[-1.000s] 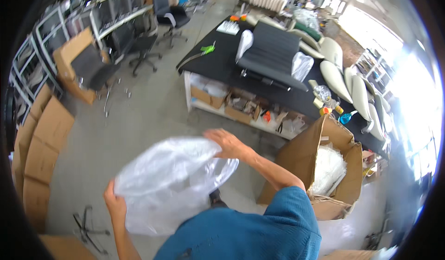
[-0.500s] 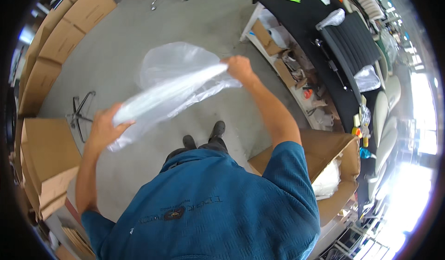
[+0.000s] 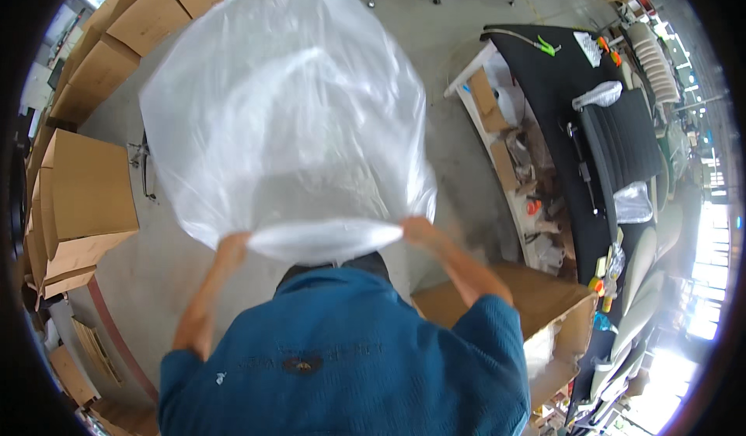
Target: The person wraps a chair back in bubble wrap and secures it with tape.
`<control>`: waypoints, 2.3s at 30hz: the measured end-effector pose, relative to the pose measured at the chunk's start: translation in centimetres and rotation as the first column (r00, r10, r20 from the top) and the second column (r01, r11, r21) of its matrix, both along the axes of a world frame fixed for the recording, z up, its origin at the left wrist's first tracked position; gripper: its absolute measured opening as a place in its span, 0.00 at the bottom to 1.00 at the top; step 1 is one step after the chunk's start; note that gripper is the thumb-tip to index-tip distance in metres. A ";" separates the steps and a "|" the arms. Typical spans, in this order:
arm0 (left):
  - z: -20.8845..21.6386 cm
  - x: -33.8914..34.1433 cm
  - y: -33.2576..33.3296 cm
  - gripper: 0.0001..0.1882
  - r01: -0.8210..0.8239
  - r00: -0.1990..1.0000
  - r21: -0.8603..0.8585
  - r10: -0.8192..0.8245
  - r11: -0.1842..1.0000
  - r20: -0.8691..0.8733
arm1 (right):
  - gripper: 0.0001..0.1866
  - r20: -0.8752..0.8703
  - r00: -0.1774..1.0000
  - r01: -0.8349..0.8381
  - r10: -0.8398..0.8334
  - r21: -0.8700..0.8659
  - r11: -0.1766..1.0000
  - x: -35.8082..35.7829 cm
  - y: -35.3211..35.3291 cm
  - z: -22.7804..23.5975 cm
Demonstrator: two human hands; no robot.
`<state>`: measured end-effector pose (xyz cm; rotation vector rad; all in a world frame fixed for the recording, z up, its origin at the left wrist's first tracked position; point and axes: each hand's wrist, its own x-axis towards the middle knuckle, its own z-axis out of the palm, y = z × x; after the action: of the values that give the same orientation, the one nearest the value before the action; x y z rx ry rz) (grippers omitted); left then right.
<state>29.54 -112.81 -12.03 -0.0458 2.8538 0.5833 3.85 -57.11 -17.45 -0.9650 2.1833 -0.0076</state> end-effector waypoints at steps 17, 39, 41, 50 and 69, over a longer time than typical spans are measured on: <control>22.4 -3.6 16.8 0.19 -0.106 0.943 0.570 0.264 0.815 -0.202 | 0.43 0.329 0.941 0.272 -0.083 -0.585 0.764 7.6 -23.4 16.4; 20.1 2.5 1.9 0.23 -0.254 0.967 0.232 0.251 0.939 0.046 | 0.24 -0.126 0.965 0.113 -0.230 -0.593 0.797 4.6 -11.1 12.3; 20.2 2.1 5.3 0.26 0.199 0.969 -0.020 -0.194 0.980 0.154 | 0.22 -0.290 0.811 0.291 -0.508 -0.553 0.781 1.3 -6.6 11.6; 8.5 -11.1 5.5 0.13 -0.341 0.913 0.774 0.383 0.534 0.139 | 0.14 0.073 0.018 0.350 -0.997 -0.935 -0.062 3.2 0.8 13.9; 39.1 -37.3 31.1 0.08 0.617 0.749 0.231 -0.472 0.752 -0.465 | 0.36 -0.368 0.121 0.395 -0.922 -0.834 0.385 12.9 29.3 31.6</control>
<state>-7.77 -81.70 27.02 1.0657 2.8037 1.0664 16.71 -27.84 14.14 0.1415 3.5168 -0.9255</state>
